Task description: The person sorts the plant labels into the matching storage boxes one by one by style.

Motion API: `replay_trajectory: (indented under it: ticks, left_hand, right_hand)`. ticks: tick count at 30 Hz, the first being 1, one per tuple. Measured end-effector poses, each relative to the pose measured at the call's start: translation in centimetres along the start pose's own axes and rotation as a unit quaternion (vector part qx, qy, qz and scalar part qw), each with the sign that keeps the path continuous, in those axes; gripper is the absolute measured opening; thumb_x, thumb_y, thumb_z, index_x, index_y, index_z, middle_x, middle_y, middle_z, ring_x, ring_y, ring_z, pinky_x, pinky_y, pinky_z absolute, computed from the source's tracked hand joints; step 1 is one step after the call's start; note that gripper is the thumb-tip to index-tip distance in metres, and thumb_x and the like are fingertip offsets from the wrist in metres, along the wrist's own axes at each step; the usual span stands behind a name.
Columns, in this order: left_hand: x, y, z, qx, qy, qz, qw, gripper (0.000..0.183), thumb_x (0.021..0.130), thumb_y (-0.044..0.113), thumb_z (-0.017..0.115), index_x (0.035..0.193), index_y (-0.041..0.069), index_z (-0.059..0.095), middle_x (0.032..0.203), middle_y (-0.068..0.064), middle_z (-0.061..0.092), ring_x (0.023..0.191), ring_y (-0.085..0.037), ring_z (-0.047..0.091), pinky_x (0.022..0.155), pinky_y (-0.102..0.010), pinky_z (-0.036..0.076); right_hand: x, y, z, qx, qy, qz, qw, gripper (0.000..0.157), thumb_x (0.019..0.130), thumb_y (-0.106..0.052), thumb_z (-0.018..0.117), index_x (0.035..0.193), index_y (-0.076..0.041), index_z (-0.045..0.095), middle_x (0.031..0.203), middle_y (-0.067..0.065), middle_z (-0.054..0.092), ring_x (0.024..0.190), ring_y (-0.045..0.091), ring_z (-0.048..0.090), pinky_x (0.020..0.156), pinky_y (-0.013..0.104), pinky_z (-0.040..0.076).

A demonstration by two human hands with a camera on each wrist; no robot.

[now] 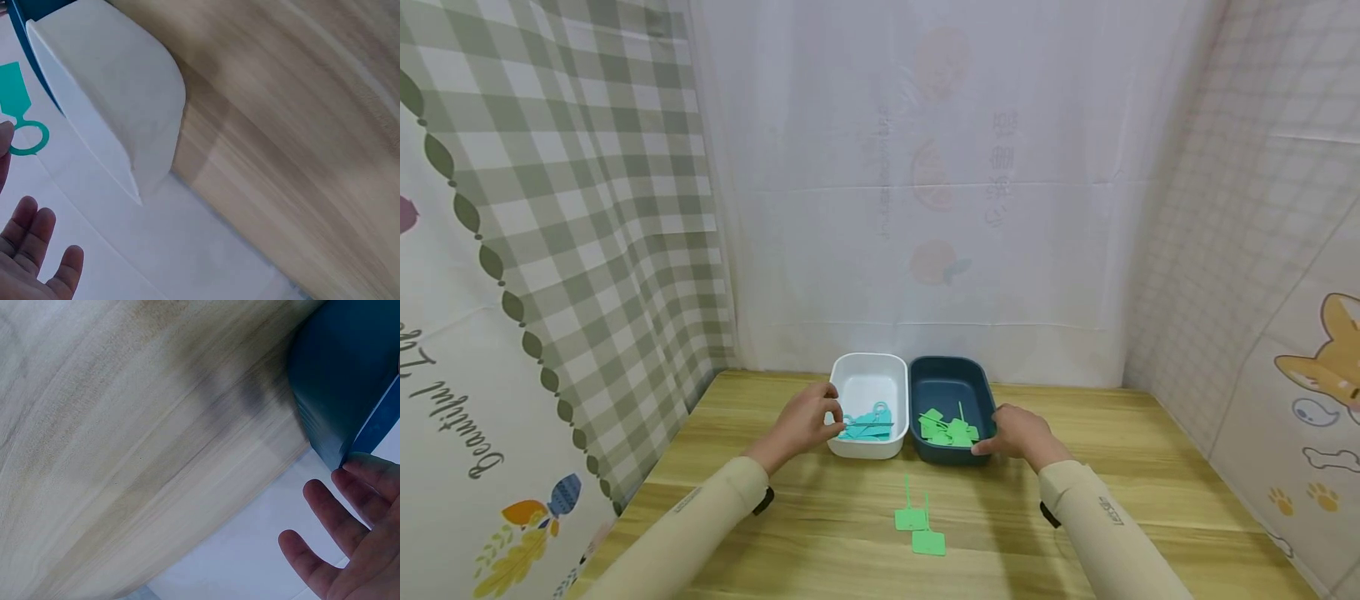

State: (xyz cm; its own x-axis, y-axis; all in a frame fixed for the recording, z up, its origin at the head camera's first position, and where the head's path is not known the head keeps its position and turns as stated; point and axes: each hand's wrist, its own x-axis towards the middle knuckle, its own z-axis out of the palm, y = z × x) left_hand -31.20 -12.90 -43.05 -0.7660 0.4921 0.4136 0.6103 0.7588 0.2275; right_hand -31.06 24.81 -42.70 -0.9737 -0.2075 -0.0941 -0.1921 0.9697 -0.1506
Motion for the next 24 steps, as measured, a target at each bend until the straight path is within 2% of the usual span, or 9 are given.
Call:
replay_trajectory:
  ticks: [4,11,17,24]
  left_hand:
    - [1.2,-0.2,0.1,0.006,0.010,-0.037,0.9992,0.016,0.081,0.019,0.082,0.071,0.020,0.069,0.107,-0.006,0.059,0.085,-0.021,0.057,0.072,-0.040,0.049]
    - [3.2,-0.8,0.7,0.019,0.002,-0.101,0.9947,0.013,0.081,0.016,0.078,0.071,0.017,0.070,0.101,-0.006,0.059,0.092,-0.023,0.056,0.074,-0.039,0.049]
    - [4.7,-0.6,1.4,0.038,-0.022,-0.130,0.9906,0.012,0.080,0.014,0.074,0.069,0.015,0.069,0.091,-0.003,0.056,0.086,-0.021,0.053,0.072,-0.037,0.048]
    - [5.2,0.0,2.8,0.056,-0.056,-0.149,0.9856,0.015,0.080,0.014,0.074,0.067,0.015,0.067,0.083,0.000,0.053,0.082,-0.019,0.051,0.071,-0.037,0.047]
  right_hand:
    - [0.0,0.0,0.0,-0.002,0.000,0.000,1.000,0.081,0.076,-0.054,0.081,0.120,0.011,0.063,0.124,0.027,0.060,0.109,0.042,0.060,0.089,0.054,0.050]
    - [0.0,0.0,0.1,-0.001,-0.001,-0.001,1.000,0.081,0.076,-0.054,0.080,0.120,0.011,0.063,0.124,0.027,0.060,0.109,0.042,0.060,0.089,0.053,0.050]
    - [0.0,-0.1,0.1,-0.001,-0.003,0.004,1.000,0.080,0.076,-0.054,0.080,0.121,0.011,0.063,0.126,0.027,0.059,0.111,0.041,0.060,0.091,0.053,0.049]
    - [0.2,0.0,0.2,-0.003,0.000,0.008,1.000,0.079,0.076,-0.054,0.080,0.119,0.010,0.064,0.126,0.026,0.059,0.110,0.040,0.060,0.091,0.053,0.050]
